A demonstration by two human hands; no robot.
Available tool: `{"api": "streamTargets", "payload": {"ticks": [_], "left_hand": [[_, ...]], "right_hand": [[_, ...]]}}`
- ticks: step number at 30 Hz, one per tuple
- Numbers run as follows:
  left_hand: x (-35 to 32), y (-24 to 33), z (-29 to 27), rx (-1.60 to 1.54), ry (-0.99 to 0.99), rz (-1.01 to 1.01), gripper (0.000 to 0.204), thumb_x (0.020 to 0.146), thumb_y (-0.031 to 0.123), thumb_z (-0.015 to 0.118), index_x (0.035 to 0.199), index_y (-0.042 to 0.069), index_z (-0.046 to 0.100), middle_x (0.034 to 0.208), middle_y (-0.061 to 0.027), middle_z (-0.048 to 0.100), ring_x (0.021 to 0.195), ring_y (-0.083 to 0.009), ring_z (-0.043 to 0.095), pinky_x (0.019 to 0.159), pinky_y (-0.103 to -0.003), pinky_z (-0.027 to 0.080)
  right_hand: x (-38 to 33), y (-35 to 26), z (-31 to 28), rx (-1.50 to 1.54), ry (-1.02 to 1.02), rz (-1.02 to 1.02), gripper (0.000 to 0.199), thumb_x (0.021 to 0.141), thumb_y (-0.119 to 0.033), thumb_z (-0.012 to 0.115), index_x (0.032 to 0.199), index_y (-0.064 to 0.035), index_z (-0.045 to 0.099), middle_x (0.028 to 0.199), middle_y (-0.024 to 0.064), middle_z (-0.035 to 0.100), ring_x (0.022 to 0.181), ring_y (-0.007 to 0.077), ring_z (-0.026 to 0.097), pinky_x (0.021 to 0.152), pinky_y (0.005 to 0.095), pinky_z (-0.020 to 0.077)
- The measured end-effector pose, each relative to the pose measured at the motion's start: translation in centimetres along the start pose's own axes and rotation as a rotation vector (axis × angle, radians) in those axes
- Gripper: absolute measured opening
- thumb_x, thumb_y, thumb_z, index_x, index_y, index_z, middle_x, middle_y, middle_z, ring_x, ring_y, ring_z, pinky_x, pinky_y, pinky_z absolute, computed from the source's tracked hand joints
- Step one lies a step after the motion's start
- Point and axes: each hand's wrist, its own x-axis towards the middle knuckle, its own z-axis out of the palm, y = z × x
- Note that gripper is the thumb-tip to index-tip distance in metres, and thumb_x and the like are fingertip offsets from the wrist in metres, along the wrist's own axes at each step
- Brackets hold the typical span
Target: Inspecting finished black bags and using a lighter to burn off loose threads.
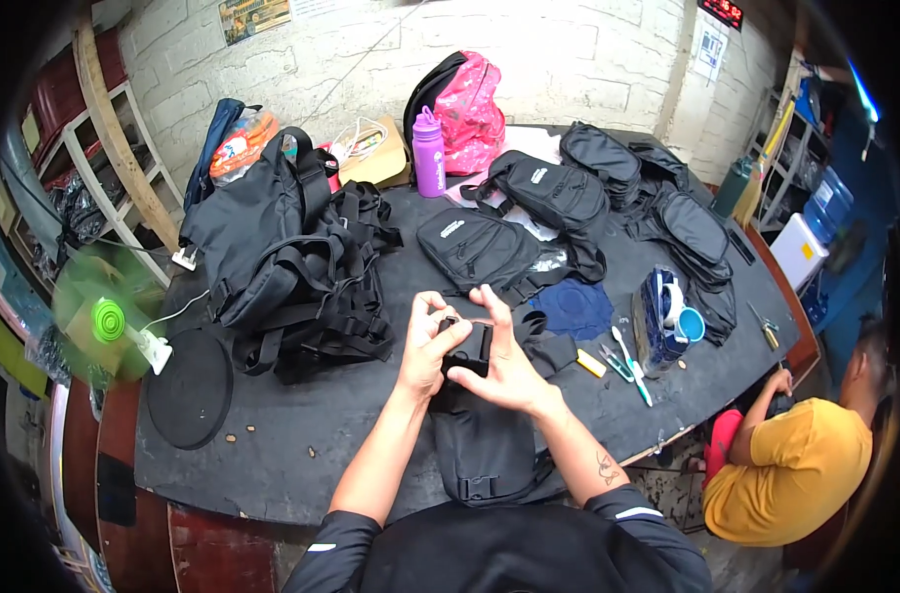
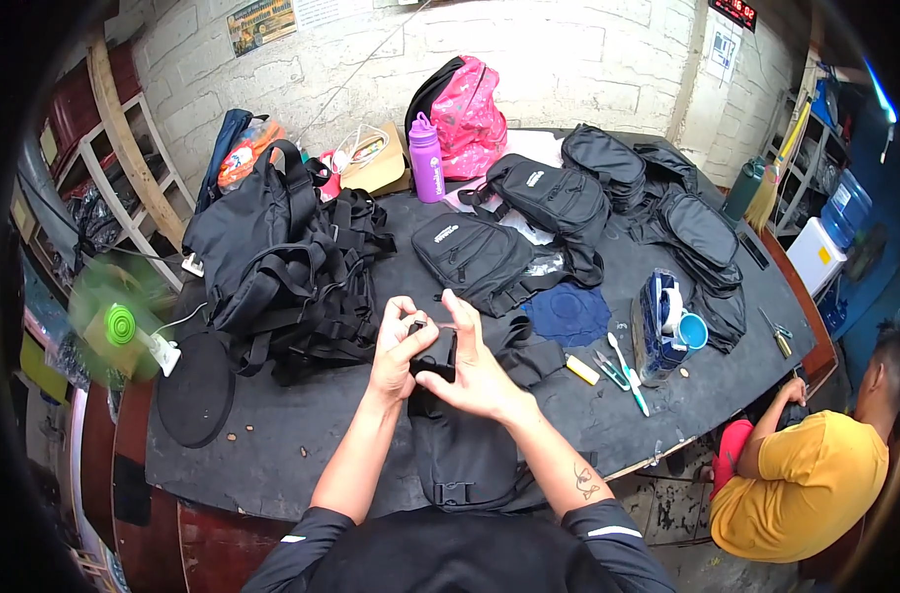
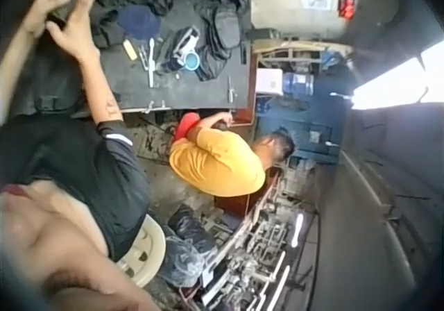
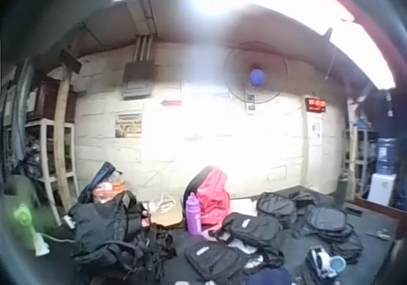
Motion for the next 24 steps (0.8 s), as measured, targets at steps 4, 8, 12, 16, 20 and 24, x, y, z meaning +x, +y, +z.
{"api": "streamTargets", "payload": {"ticks": [4, 8, 12, 16, 20, 24], "left_hand": [[-0.1, 1.8, -2.0, 0.735, 0.073, 0.021, 0.061, 0.072, 0.014, 0.073, 0.121, 0.011, 0.036, 0.098, -0.0075, 0.048, 0.097, -0.0170, 0.050, 0.087, -0.031, 0.040], [-0.7, 3.9, 2.2, 1.547, -0.277, 0.216, 0.088, 0.062, 0.026, 0.075, 0.138, 0.013, 0.032, 0.133, -0.0165, 0.038, 0.134, -0.0341, 0.022, 0.109, -0.052, 0.012], [0.2, 4.0, 2.1, 1.227, -0.109, 0.320, 0.049, 0.065, 0.001, 0.053, 0.115, 0.005, 0.048, 0.097, -0.0067, 0.054, 0.100, -0.0228, 0.053, 0.103, -0.044, 0.028], [-0.3, 5.1, -3.2, 0.485, 0.187, 0.330, 0.038, 0.066, -0.012, 0.045, 0.102, 0.003, 0.048, 0.094, -0.0070, 0.053, 0.092, -0.0206, 0.055, 0.092, -0.033, 0.042], [-3.1, 5.2, -5.8, 0.025, 0.176, 0.323, 0.037, 0.073, -0.013, 0.046, 0.106, 0.003, 0.044, 0.102, -0.0092, 0.051, 0.104, -0.0261, 0.053, 0.100, -0.040, 0.039], [-4.4, 5.0, -5.0, 0.071, 0.196, 0.336, 0.039, 0.071, -0.014, 0.050, 0.106, 0.003, 0.045, 0.102, -0.0086, 0.050, 0.103, -0.0265, 0.053, 0.102, -0.040, 0.036]], "right_hand": [[0.6, -0.1, -3.5, -0.506, -0.080, 0.263, 0.089, 0.060, 0.000, 0.065, 0.139, -0.0098, 0.027, 0.083, 0.0123, 0.058, 0.080, 0.0335, 0.053, 0.077, 0.0405, 0.0439], [1.2, -1.0, -4.5, -0.561, 0.057, 0.059, 0.082, 0.059, -0.003, 0.066, 0.135, -0.0087, 0.035, 0.083, 0.0084, 0.054, 0.079, 0.0263, 0.048, 0.078, 0.0358, 0.0414], [1.9, -2.5, -3.7, -0.544, -0.092, 0.119, 0.077, 0.060, -0.007, 0.065, 0.132, -0.0121, 0.039, 0.082, 0.0081, 0.054, 0.081, 0.0251, 0.048, 0.081, 0.0356, 0.0381], [0.1, -1.0, -7.4, -0.861, -0.043, 0.168, 0.055, 0.059, -0.007, 0.064, 0.113, -0.0121, 0.053, 0.076, 0.0044, 0.055, 0.079, 0.0227, 0.053, 0.079, 0.0348, 0.0348], [-1.2, -0.5, -8.6, -0.913, 0.255, -0.031, 0.038, 0.055, -0.004, 0.067, 0.092, -0.0097, 0.062, 0.079, 0.0034, 0.059, 0.080, 0.0217, 0.053, 0.079, 0.0349, 0.0346], [-1.4, 2.0, -7.9, -0.890, 0.620, -0.134, 0.023, 0.056, -0.002, 0.066, 0.078, -0.0078, 0.061, 0.070, 0.0011, 0.057, 0.069, 0.0225, 0.053, 0.072, 0.0339, 0.0370]]}}
